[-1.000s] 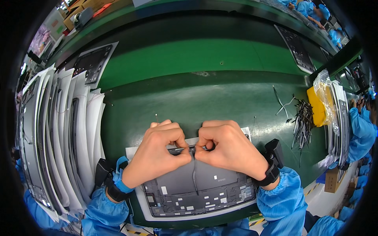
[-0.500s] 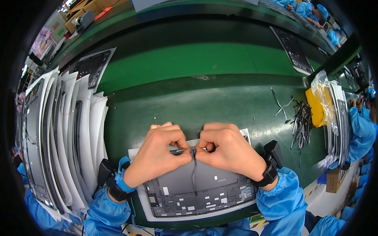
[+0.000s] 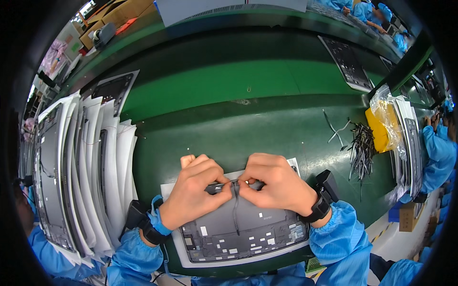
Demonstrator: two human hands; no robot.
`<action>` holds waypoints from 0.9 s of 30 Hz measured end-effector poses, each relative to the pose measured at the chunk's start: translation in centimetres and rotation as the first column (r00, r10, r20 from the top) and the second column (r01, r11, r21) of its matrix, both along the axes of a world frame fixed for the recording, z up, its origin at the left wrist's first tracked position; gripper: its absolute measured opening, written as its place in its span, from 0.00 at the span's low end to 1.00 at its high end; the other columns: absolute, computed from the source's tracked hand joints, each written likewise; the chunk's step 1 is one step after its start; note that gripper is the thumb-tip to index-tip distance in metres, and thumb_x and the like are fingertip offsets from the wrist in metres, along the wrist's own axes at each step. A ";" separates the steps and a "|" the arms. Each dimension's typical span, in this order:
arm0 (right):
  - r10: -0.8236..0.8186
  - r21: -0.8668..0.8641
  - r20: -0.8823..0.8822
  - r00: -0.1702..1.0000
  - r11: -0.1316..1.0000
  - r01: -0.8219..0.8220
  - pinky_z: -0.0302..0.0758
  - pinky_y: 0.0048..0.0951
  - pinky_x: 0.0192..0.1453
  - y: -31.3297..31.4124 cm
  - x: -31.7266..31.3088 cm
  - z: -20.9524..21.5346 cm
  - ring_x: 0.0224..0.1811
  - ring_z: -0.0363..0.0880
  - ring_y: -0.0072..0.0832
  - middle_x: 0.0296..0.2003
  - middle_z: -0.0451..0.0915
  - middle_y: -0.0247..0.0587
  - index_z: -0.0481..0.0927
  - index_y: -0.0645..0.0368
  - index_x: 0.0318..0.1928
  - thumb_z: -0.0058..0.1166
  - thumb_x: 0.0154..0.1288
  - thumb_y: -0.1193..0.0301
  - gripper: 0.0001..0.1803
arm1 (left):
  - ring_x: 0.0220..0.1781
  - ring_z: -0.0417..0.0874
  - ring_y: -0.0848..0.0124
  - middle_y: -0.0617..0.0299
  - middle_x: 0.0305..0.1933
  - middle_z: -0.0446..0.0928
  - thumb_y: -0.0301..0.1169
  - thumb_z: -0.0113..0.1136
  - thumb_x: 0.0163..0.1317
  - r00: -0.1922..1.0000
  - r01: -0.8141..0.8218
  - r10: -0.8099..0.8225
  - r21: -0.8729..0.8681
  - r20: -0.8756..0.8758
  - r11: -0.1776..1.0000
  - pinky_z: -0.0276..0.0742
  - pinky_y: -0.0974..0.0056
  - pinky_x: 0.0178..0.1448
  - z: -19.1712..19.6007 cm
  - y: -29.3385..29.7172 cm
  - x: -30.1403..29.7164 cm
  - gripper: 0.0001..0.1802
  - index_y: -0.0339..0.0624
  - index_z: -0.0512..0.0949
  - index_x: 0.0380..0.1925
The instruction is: Manually assembling small electronic parts and wires into a housing on an assembly line.
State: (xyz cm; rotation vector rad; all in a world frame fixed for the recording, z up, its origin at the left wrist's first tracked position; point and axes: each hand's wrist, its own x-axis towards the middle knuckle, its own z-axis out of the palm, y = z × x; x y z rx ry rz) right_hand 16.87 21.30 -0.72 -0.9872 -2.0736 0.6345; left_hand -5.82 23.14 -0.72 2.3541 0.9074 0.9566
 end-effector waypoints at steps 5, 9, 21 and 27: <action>-0.201 -0.051 -0.159 0.967 0.979 0.195 0.73 0.27 0.29 -0.4 0.8 -0.4 0.25 0.79 0.26 0.28 0.82 0.38 0.88 0.62 0.33 0.68 0.54 0.81 0.05 | 0.41 0.77 0.52 0.54 0.33 0.76 0.23 0.68 0.57 0.886 -0.415 0.439 0.163 -0.152 0.895 0.69 0.49 0.52 3.1 -4.6 -2.0 0.10 0.40 0.81 0.40; -0.284 -0.013 -0.222 0.933 0.957 0.289 0.73 0.26 0.28 -0.3 0.5 -0.1 0.24 0.77 0.23 0.27 0.82 0.37 0.87 0.63 0.32 0.68 0.55 0.80 0.04 | 0.35 0.82 0.49 0.47 0.32 0.81 0.32 0.62 0.69 0.582 -0.733 0.531 -0.114 -0.616 0.670 0.77 0.46 0.43 5.2 -13.0 -5.6 0.08 0.40 0.78 0.40; -0.404 -0.017 -0.430 0.807 0.898 0.440 0.72 0.25 0.31 0.0 0.5 -0.4 0.26 0.76 0.20 0.28 0.81 0.36 0.86 0.65 0.37 0.65 0.65 0.78 0.02 | 0.32 0.75 0.72 0.63 0.33 0.76 0.22 0.58 0.73 0.709 -0.454 0.670 -0.585 0.219 0.672 0.69 0.66 0.39 1.0 -12.2 -5.7 0.07 0.39 0.72 0.47; -0.435 -0.235 -0.729 0.528 0.884 0.404 0.75 0.23 0.37 2.1 6.0 2.0 0.32 0.78 0.19 0.32 0.82 0.34 0.78 0.62 0.48 0.53 0.83 0.70 0.07 | 0.37 0.76 0.79 0.60 0.40 0.83 0.24 0.57 0.77 0.700 -0.251 0.541 -0.550 0.465 0.797 0.70 0.71 0.41 1.8 -1.6 -2.1 0.22 0.38 0.68 0.67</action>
